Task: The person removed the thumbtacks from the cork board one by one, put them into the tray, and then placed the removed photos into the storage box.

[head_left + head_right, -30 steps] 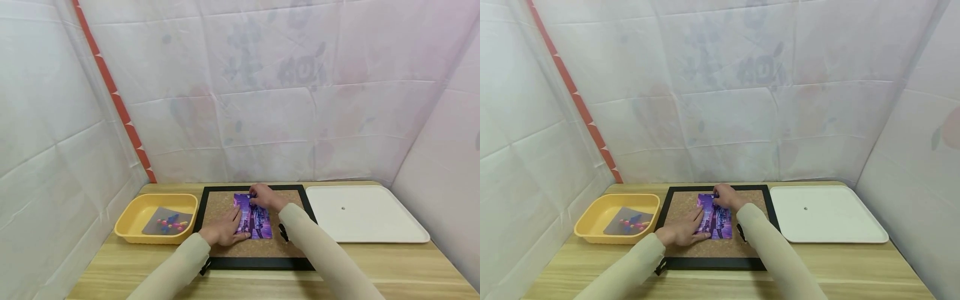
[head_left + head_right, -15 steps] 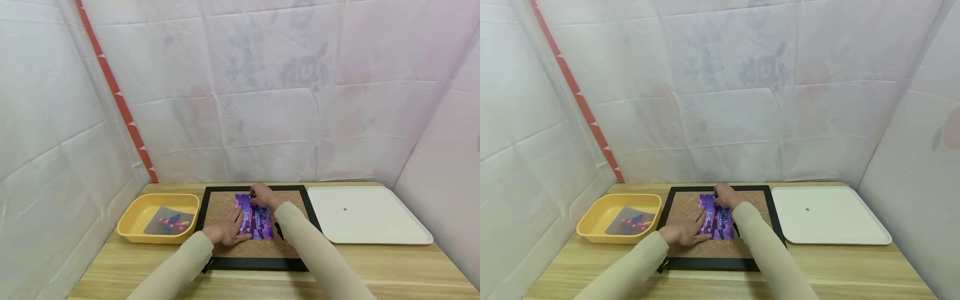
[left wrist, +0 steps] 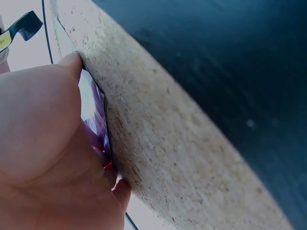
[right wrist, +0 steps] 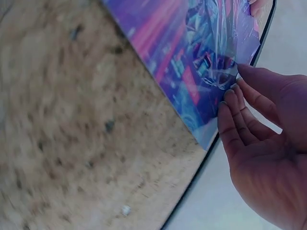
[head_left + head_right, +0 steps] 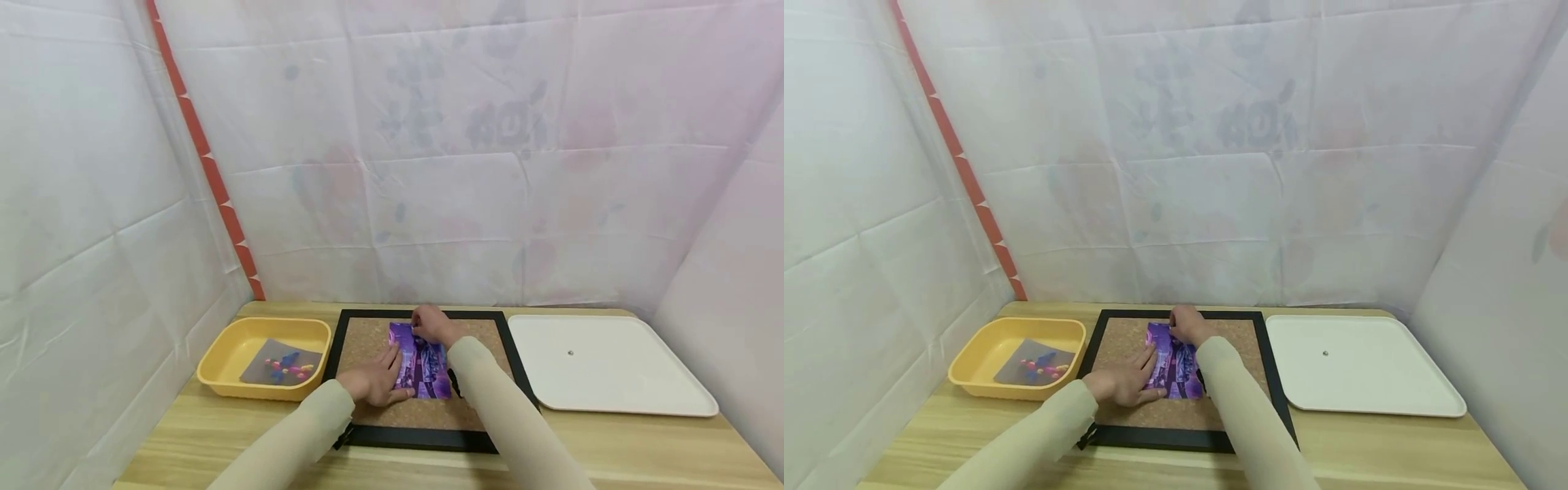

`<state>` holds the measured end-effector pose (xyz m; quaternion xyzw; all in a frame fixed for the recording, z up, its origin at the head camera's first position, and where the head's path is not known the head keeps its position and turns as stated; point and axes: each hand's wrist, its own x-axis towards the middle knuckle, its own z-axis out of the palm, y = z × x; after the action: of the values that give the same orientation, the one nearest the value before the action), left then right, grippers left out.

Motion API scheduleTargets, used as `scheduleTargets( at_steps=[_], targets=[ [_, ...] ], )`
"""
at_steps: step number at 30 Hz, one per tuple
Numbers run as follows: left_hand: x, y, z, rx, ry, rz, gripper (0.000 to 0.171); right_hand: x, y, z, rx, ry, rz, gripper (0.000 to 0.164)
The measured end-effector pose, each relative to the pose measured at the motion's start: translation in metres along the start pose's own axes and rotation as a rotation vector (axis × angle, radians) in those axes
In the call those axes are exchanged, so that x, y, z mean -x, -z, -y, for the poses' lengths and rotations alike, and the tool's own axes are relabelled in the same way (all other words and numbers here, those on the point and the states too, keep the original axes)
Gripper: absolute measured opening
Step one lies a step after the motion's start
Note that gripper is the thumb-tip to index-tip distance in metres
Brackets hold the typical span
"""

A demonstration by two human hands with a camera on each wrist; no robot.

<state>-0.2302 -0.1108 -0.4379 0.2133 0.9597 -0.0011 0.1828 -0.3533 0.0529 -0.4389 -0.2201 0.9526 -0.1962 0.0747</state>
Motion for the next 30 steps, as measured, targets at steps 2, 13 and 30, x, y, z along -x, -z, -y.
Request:
scheduleTargets(
  at_steps=[2,13,30],
  targets=[
    [0.002,-0.001,0.0,-0.002,0.001,0.002,0.089,0.0,-0.004,-0.002,-0.024,-0.02,-0.013,0.007],
    [0.002,0.0,-0.004,-0.007,0.007,-0.009,0.088,-0.009,-0.008,-0.009,-0.058,-0.076,-0.06,0.016],
    [-0.002,-0.001,-0.002,-0.016,0.008,-0.002,0.086,-0.011,-0.01,-0.003,-0.046,-0.139,-0.089,0.017]
  ],
)
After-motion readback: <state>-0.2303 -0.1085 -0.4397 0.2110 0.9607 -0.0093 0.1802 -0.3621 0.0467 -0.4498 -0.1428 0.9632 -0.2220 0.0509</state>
